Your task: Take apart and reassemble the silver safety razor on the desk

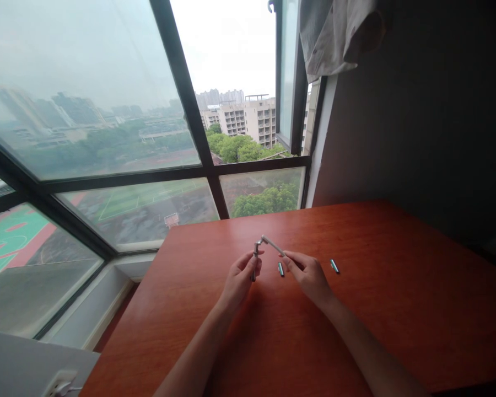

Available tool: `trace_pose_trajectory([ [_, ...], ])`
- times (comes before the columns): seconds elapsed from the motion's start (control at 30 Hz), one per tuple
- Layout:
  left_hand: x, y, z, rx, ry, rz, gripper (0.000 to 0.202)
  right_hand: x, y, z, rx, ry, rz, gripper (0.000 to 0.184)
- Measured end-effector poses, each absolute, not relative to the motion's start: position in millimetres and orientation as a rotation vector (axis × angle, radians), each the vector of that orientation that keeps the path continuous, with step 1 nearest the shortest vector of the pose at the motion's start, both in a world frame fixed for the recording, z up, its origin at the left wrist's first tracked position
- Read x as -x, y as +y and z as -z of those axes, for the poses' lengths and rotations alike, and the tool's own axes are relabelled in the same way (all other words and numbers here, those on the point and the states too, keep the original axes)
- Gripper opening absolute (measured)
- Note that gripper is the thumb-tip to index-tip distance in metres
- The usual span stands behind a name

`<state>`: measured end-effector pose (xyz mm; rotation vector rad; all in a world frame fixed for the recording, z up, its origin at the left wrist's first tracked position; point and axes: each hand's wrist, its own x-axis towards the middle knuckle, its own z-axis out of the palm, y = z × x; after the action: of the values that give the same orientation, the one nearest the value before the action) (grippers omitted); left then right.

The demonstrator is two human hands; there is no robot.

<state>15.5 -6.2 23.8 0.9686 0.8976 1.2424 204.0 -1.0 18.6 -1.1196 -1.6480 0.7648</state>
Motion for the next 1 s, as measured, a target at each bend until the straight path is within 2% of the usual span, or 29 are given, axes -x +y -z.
trace_pose_trajectory([
  [0.3,-8.0,-1.3,-16.5,-1.062,0.953,-1.231,0.041,-205.2,0.6,-16.3,1.176,-1.692,-0.696,0.033],
  [0.53,3.2,1.5,-21.4,-1.369,1.177,-1.208,0.042,-206.8,-1.7,-21.7,1.119,-1.779,-0.656,0.03],
  [1.0,13.7,2.3,-29.7,-1.601,1.284,-1.248,0.034,-212.9,-0.6,-25.7,1.052,-1.854,-0.602,0.031],
])
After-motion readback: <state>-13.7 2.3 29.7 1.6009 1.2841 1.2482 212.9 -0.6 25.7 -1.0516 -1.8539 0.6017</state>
